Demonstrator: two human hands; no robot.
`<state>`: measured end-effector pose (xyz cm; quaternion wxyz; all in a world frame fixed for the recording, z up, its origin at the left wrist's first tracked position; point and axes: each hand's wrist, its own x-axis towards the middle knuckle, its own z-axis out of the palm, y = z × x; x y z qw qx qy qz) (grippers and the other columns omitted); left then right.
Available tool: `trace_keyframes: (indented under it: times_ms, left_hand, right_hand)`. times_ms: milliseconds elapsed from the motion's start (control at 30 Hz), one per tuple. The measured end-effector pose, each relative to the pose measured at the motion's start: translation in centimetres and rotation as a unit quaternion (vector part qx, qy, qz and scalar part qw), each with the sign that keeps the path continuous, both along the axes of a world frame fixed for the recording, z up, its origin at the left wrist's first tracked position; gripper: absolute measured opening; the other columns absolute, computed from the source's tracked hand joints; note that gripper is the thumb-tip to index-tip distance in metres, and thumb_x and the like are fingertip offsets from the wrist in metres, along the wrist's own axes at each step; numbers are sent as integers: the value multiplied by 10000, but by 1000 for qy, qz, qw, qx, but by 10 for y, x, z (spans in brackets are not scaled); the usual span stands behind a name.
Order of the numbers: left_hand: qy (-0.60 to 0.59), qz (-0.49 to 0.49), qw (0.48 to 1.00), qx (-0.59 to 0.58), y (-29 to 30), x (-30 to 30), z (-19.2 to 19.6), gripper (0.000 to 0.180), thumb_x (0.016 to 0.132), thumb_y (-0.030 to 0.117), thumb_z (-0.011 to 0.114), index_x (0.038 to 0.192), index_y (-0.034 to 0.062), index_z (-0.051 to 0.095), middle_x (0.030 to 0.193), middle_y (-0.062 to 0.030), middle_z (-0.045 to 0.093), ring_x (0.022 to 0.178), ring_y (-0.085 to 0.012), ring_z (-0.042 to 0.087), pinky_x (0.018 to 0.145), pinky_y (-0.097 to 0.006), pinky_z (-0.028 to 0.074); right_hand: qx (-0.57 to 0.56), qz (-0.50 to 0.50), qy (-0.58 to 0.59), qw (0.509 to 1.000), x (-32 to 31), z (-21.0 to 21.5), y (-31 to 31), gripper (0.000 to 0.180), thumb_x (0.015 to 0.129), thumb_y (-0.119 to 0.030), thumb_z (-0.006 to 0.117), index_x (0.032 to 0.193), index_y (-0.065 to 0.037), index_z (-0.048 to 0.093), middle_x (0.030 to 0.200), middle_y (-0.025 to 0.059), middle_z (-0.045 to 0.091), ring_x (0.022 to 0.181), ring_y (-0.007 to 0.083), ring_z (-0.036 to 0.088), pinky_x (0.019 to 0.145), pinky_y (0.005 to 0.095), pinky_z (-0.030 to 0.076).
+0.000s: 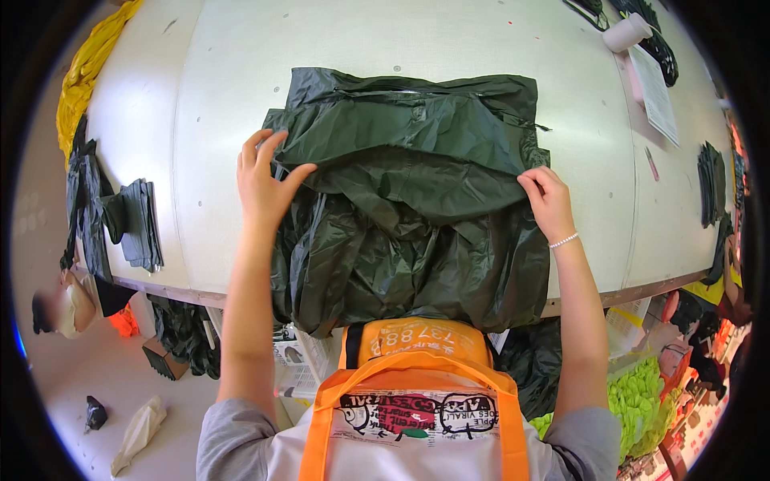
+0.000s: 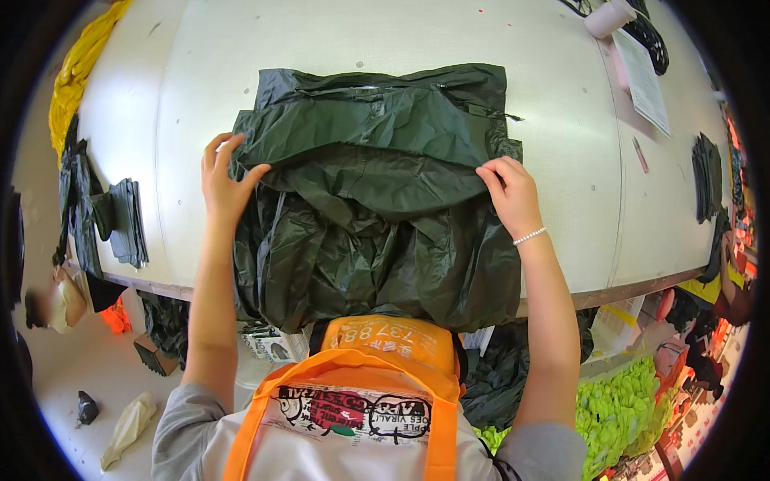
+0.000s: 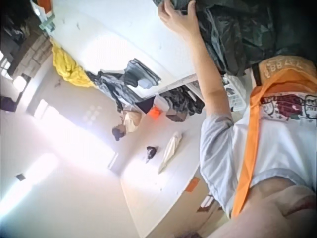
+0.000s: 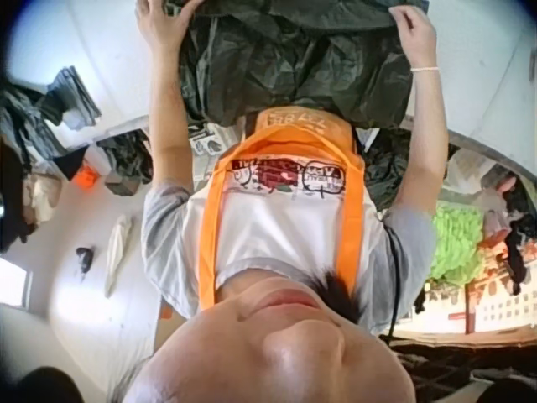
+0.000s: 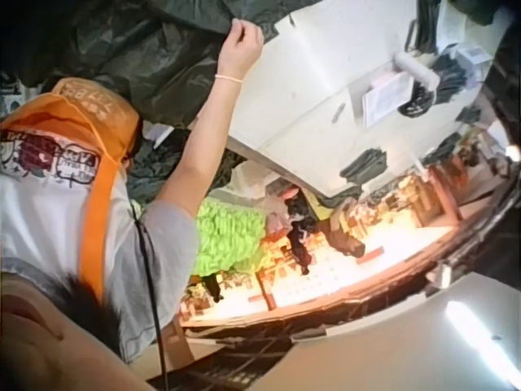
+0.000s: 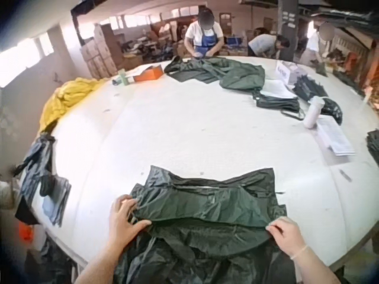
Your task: The person lays out a dark green jacket on a white table, smooths it, and folds it into a compact rectangle. They then place the folded jacket into a white plastic basket below the table and retrieve another jacket to repeat the process.
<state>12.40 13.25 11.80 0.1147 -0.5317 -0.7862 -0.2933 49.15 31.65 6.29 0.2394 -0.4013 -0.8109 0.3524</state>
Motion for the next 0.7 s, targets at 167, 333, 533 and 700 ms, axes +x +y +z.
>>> trace_keyframes:
  times_ms: [167,333,533,700]
  left_hand:
    - [-1,-304,953,-15,-11,108,-45,277,683,240,778,883,98,647,902,-38,600,846,-236,580,736,-357,448]
    - [-35,-250,960,-122,-11,126,-86,317,740,226,718,992,65,613,986,-65,607,949,-251,570,857,-375,431]
    - [-42,-226,963,-138,-12,129,-113,357,741,210,711,1048,83,579,1082,-88,582,1054,-265,537,949,-425,399]
    - [-68,-209,967,-132,-17,135,-125,303,741,183,710,1008,92,596,1132,-92,561,1108,-282,516,993,-449,384]
  right_hand:
    - [-53,-42,-15,998,-12,-9,12,185,876,-144,640,807,15,577,685,71,523,595,149,447,575,268,391]
    - [-96,-45,-34,994,-16,-3,25,234,895,-196,632,800,11,575,620,24,466,584,98,392,554,254,358]
    - [-130,-22,-27,991,-30,13,29,273,904,-237,626,794,8,580,601,-15,440,581,68,364,544,240,338]
    - [-112,-19,-42,993,-33,11,33,267,904,-230,622,793,9,581,602,-4,457,584,68,379,546,238,344]
